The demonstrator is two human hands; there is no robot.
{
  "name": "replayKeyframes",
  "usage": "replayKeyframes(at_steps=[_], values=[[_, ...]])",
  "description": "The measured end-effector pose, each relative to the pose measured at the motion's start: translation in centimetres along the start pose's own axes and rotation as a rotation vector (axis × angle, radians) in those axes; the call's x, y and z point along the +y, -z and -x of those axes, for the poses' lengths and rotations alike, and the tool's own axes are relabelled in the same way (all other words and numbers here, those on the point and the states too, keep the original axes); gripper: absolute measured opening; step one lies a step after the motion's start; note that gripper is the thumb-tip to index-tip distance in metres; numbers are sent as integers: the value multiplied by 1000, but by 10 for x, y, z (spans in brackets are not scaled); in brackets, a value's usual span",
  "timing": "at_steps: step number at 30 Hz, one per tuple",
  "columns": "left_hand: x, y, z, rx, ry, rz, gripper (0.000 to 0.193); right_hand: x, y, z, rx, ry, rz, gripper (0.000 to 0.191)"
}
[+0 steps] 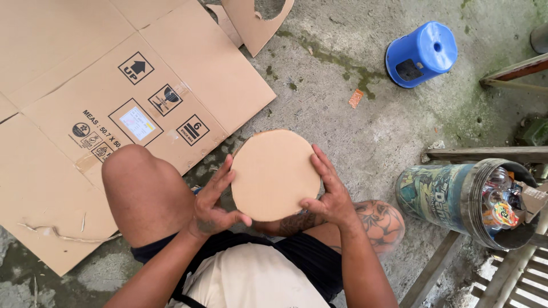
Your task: The person sits on the ground and applies orange packing tape to two circular cardboard pieces. They use a handheld tape dispenser to lay strips across the surface of each circle, pressing the tape down with their fingers to secure it.
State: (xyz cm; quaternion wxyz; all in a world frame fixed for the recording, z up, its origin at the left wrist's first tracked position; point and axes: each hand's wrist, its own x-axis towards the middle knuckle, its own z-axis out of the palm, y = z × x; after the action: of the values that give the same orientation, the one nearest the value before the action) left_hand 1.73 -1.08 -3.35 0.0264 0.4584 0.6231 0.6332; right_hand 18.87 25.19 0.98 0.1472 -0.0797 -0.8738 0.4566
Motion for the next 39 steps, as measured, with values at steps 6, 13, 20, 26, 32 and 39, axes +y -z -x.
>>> replayKeyframes(at_steps=[6,13,20,26,32,39], values=[[-5,-2,4,12,27,30,103,-2,0,-4,-14,-7,-66,119],[-9,-7,7,0,18,65,104,-7,0,-1,-20,24,-42,131],[-9,-6,5,-8,15,42,107,-9,0,-4,-37,11,-60,133],[-3,-4,3,-4,3,317,114,-12,-2,-1,4,-45,-248,144],[-26,4,-18,217,351,617,95,14,-37,15,331,-80,-854,120],[-47,-3,-20,451,960,484,72,103,-42,17,445,-894,-352,45]])
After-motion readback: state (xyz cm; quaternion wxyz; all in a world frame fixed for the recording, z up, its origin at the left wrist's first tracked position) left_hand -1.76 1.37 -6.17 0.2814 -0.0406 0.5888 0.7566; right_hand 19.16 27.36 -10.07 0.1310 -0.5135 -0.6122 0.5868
